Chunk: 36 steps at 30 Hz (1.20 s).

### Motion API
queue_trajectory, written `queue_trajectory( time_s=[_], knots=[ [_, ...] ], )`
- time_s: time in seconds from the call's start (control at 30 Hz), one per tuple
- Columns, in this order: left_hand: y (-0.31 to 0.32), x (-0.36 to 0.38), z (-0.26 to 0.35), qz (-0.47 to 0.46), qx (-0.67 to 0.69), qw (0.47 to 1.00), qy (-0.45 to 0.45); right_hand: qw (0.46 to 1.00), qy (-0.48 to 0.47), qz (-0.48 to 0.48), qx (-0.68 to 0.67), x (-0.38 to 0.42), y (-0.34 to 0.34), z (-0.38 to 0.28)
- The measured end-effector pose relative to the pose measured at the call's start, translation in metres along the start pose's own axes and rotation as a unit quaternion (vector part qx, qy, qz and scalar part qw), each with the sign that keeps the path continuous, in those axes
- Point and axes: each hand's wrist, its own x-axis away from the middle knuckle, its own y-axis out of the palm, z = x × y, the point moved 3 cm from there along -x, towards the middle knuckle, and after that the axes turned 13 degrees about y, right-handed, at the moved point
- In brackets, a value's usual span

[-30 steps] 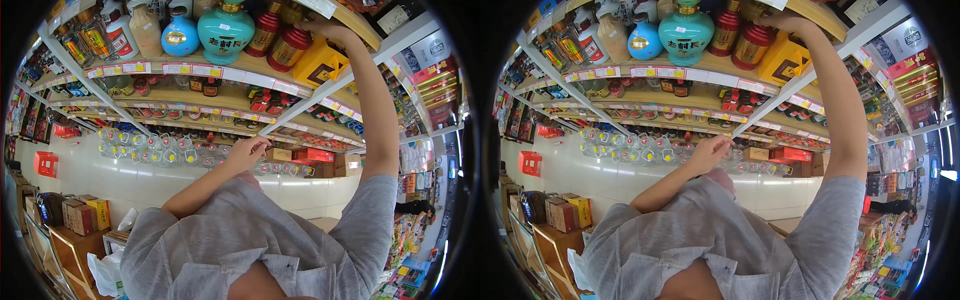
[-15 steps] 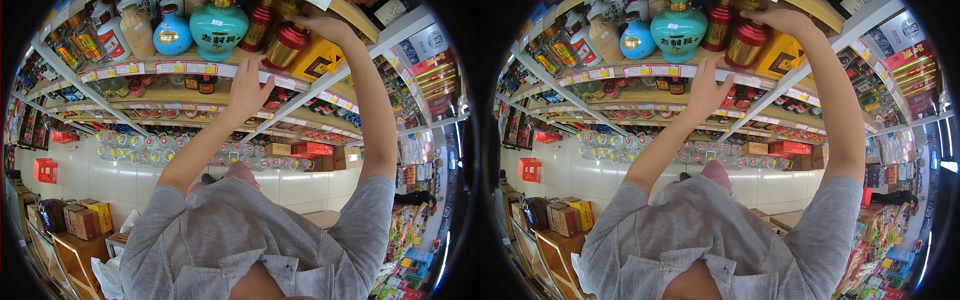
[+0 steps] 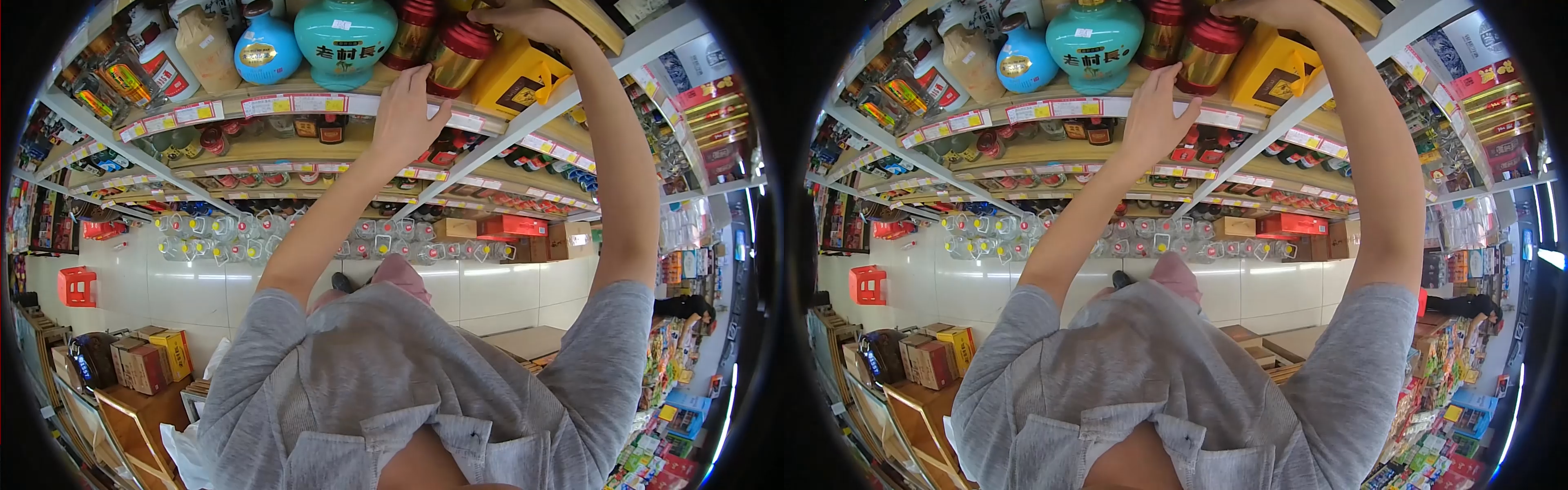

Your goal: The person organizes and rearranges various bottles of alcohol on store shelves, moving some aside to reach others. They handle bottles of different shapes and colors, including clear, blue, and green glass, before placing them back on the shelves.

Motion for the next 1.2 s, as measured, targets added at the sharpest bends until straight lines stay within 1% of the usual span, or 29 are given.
queue_trajectory(
  time_s=[0.03, 0.13, 0.23, 0.33, 0.43, 0.53, 0.63, 0.73, 0.83, 0.93, 1.03, 1.13, 1.2],
  knots=[
    [0.000, 0.001, 0.001, -0.004, 0.002, 1.000, 0.006, 0.999, 0.035, 0.012, 0.012, 0.000, 0.000, 0.004],
    [0.003, 0.006, 0.000, -0.011, -0.040, 0.997, 0.065, 0.996, 0.062, -0.049, -0.042, 0.020, -0.007, -0.010],
    [0.002, 0.006, 0.000, -0.018, -0.057, 0.995, 0.077, 0.997, 0.036, 0.056, -0.032, 0.008, -0.001, 0.008],
    [0.004, 0.005, -0.003, -0.035, -0.057, 0.994, 0.082, 0.995, 0.030, 0.078, -0.047, 0.037, -0.005, -0.012],
    [0.008, 0.004, -0.005, -0.041, -0.080, 0.991, 0.095, 0.994, 0.094, 0.057, 0.020, 0.021, -0.006, -0.003],
    [0.010, 0.004, -0.007, -0.058, -0.091, 0.989, 0.096, 0.993, 0.079, 0.068, 0.059, 0.007, -0.004, 0.008],
    [0.012, 0.004, -0.010, -0.077, -0.073, 0.990, 0.090, 0.997, 0.068, 0.026, 0.025, 0.002, -0.004, 0.013],
    [0.007, 0.004, -0.007, -0.097, -0.069, 0.990, 0.079, 0.999, 0.049, 0.022, -0.004, 0.013, -0.006, 0.004],
    [0.011, 0.006, -0.010, -0.083, -0.064, 0.991, 0.083, 0.995, -0.032, 0.095, -0.018, 0.012, -0.003, 0.008],
    [0.012, 0.006, -0.010, -0.095, -0.086, 0.987, 0.093, 0.998, 0.012, 0.064, 0.004, 0.018, -0.005, 0.001],
    [0.013, 0.005, -0.010, -0.109, -0.083, 0.986, 0.089, 1.000, -0.006, 0.024, 0.008, 0.021, -0.010, 0.000],
    [0.013, 0.005, -0.010, -0.118, -0.091, 0.985, 0.086, 0.993, -0.077, 0.083, -0.019, 0.013, -0.003, 0.009],
    [0.015, 0.005, -0.010, -0.125, -0.098, 0.984, 0.086, 0.988, -0.104, 0.104, -0.052, 0.006, 0.004, 0.013]
  ],
)
